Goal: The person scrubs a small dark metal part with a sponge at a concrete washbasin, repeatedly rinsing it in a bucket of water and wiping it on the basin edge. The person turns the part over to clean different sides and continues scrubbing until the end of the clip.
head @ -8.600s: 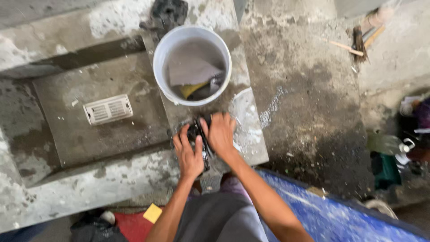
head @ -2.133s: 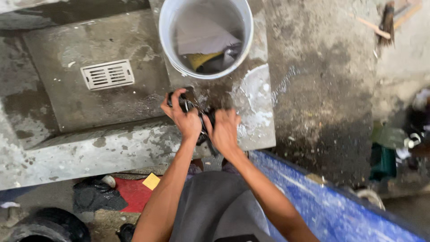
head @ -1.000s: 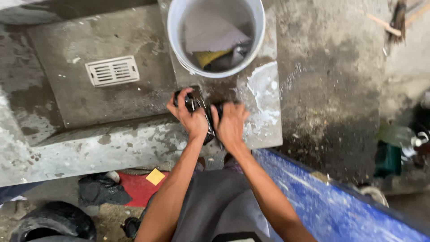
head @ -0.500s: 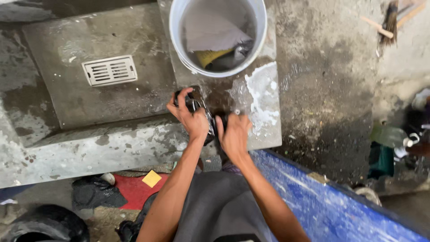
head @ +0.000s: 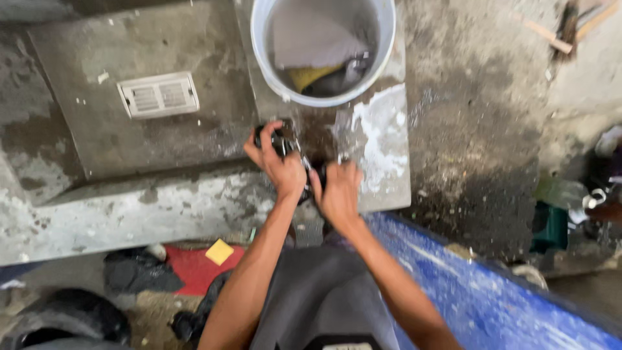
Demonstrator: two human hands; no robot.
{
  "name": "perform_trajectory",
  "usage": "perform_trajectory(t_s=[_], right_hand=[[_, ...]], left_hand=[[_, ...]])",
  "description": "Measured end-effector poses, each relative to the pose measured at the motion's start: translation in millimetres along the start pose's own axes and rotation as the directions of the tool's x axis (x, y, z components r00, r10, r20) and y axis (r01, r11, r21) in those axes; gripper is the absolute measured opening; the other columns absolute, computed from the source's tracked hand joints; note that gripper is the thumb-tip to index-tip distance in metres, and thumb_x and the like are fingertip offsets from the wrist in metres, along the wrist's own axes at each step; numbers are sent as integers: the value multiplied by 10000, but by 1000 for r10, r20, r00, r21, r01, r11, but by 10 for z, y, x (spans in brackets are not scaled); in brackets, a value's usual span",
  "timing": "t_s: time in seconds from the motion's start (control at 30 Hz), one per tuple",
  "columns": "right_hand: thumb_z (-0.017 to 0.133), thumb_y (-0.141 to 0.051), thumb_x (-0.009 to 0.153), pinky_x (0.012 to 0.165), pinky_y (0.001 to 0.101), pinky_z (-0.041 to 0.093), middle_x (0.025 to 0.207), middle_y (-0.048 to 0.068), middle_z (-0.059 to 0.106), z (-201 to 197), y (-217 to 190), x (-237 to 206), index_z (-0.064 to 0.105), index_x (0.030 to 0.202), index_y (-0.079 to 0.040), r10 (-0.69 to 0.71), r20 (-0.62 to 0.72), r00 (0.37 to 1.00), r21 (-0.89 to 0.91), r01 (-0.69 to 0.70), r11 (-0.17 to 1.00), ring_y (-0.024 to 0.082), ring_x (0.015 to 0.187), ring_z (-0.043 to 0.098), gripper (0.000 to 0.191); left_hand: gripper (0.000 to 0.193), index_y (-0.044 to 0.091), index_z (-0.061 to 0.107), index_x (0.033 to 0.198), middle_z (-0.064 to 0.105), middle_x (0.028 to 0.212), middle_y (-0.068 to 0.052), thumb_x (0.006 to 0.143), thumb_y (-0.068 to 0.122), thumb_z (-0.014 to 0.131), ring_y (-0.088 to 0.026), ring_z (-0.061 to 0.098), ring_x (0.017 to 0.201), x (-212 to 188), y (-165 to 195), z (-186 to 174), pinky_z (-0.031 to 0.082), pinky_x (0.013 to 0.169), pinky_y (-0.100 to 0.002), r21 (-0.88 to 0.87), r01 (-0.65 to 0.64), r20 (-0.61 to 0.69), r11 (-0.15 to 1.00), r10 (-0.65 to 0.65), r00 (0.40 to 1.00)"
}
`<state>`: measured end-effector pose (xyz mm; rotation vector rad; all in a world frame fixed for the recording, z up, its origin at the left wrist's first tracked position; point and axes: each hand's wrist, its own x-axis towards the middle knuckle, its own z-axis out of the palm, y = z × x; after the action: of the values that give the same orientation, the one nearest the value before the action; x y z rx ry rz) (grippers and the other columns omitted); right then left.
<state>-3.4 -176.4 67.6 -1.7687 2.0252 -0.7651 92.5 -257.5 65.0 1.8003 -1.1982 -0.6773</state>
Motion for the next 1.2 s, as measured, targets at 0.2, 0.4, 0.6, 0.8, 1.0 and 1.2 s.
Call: perform_trajectory(t_s=[0.2, 0.4, 0.6, 0.8, 1.0, 1.2], right_hand=[[686, -330, 975, 821, 551, 378, 892, 263, 618, 243, 173, 257, 604, 916, 41, 38, -38, 999, 49, -36, 998, 452, 914, 513, 385], [529, -351, 1207, 1029, 534, 424, 1196, 397, 570, -86, 796, -128, 506, 1216, 198, 57, -103, 993, 25, -55, 998, 530, 1151, 539, 550], [523, -300, 1128, 976, 372, 464, 1122, 233, 616, -621, 1220, -94, 525, 1274, 93, 359, 362, 860, 517, -506, 691, 193, 1016, 559, 419], [518, -268, 1098, 927, 315, 471, 1164, 67, 670, -1022, 781, -33, 560, 1334, 25, 261, 463, 847, 755, -531, 386, 149, 1030, 596, 379], [522, -181, 1052, 734, 332, 570, 1036, 80, 670, -1241, 615, -2, 569, 1328, -58, 35, 697, 716, 699, -669, -253, 182, 831, 670, 306], [523, -198, 1103, 723, 339, 549, 999, 152, 689, -1312, 661, -29, 548, 1302, -7, -265, 683, 680, 508, -704, -497, 238, 811, 676, 277]], left_hand=[[592, 164, 653, 1199, 414, 1342, -192, 678, -116, 617, -424, 441, 1317, -46, -80, 12, 354, 1113, -482, 50, -48, -2, 998, 49, 999], [631, 225, 626, 1274, 395, 1397, -185, 704, -42, 670, -417, 464, 1333, -102, -120, -161, 378, 1132, -518, 39, -11, 70, 999, 9, 998], [656, 144, 554, 1383, 302, 1466, -237, 768, 69, 767, -485, 365, 1364, -159, 283, -475, 282, 1104, -582, 149, -151, 196, 977, 120, 973], [518, 88, 557, 1413, 488, 1458, -151, 914, 23, 679, -372, 489, 1395, -521, 942, -783, 402, 1198, -455, -81, -375, 390, 924, 375, 841], [552, 59, 653, 1303, 571, 1396, -154, 764, -9, 749, -369, 526, 1301, -633, 1352, -797, 414, 1116, -432, -294, -527, 623, 798, 578, 527], [309, 43, 759, 1089, 740, 1125, -127, 783, 51, 799, -304, 654, 1133, -659, 1299, -708, 513, 1012, -386, -324, -414, 663, 851, 516, 542]])
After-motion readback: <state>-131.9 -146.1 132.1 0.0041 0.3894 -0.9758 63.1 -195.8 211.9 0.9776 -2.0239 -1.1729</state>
